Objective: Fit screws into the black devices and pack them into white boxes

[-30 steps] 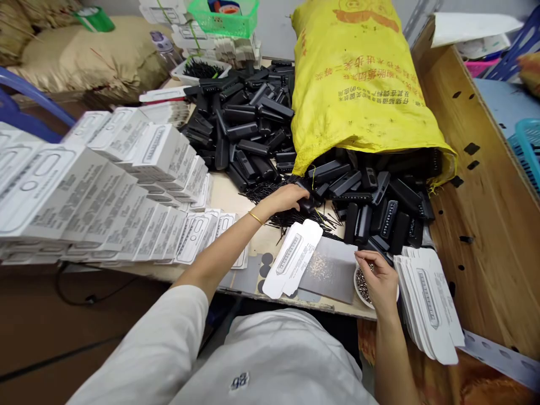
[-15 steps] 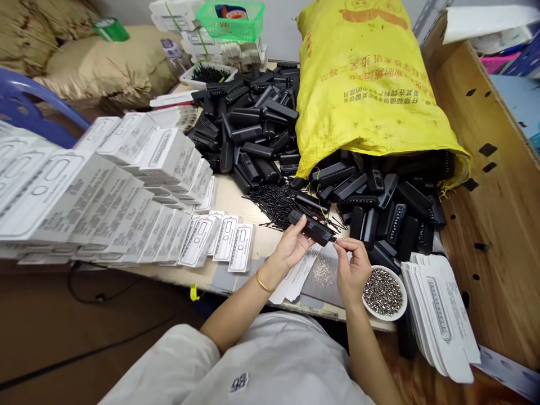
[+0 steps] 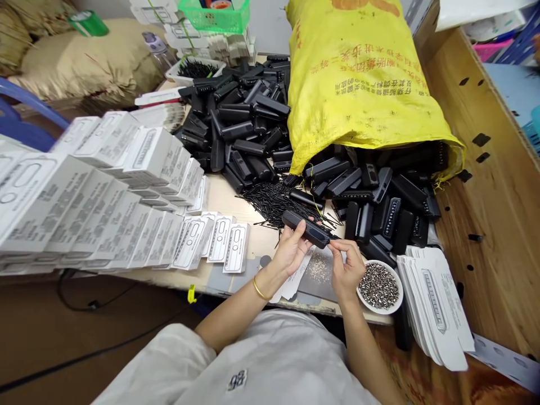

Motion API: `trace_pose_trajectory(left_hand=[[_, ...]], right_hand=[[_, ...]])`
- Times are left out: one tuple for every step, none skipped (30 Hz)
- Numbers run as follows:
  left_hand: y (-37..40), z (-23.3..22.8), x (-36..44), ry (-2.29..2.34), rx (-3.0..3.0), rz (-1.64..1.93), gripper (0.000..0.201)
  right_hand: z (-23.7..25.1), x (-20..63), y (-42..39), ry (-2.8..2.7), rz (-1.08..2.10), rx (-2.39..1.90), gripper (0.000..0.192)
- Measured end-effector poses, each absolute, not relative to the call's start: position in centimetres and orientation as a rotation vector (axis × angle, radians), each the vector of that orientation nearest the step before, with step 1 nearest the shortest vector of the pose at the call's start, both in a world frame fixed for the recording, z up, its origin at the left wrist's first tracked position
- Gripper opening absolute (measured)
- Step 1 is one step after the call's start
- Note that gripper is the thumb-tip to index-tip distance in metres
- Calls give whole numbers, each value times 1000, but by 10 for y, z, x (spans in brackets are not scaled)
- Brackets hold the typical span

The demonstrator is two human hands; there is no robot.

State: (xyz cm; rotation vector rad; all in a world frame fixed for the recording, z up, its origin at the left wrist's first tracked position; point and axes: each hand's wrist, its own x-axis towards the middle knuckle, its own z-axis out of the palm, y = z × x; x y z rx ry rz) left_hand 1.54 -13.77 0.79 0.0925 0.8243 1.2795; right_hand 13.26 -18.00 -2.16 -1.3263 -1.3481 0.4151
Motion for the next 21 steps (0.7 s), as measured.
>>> trace_pose_trajectory(left_hand=[[-139,10,17,826,95,1271,33],[-141,13,18,822,104,1257,32],[-144,16,18,814,129,1247,33],[-149,20,17,805,178,1250,34],[-155,22,16,800,260,1264,35],[-162,24,14,795,384,1274,36],[-170,23,12,787,548,1259,35],[-176,20,12,782,738,1213,34],[-180,15,13,777,932,1120,31],[-181,9,15,799,1096,1015,30],[-180,1,19,861,1201,937,29],[-175,-6,23,945,1248,899,30],[-169,-14,27,1044,1233,916,31],[-161,-21,32,1104,1185,956,32],[-154,-26,35,1138,1132,992,34],[-148,-30,38,1151,1097,1006,35],[-144,-33,40,1150,1093,984,39],[-143,-33,41,1158,1119,937,45],[-144,-32,41,1179,1171,879,55],[-148,-30,39,1206,1243,826,66],[-154,-26,35,1227,1330,789,77]], right_hand=[[-25,130,-183,-1315,376,-1314,11],[-28,129,-186,-1285,352,-1304,12],[-30,129,-190,-1258,351,-1300,11],[-31,132,-194,-1230,375,-1301,11],[-31,136,-198,-1191,416,-1312,12],[-29,143,-201,-1129,449,-1331,14],[-26,150,-204,-1047,460,-1354,16],[-23,158,-207,-956,444,-1377,16],[-19,166,-208,-874,411,-1401,17],[-16,174,-209,-822,379,-1426,16],[-12,180,-209,-817,358,-1449,16],[-10,185,-209,-844,348,-1468,16],[-7,189,-208,-884,349,-1485,17],[-5,192,-208,-921,355,-1500,17],[-4,195,-207,-952,366,-1514,17],[-2,197,-205,-976,386,-1530,17],[-1,198,-203,-1001,418,-1554,18],[0,199,-200,-1043,465,-1587,18],[1,198,-196,-1112,522,-1625,18],[2,196,-192,-1200,577,-1655,17],[2,192,-187,-1304,628,-1670,16]])
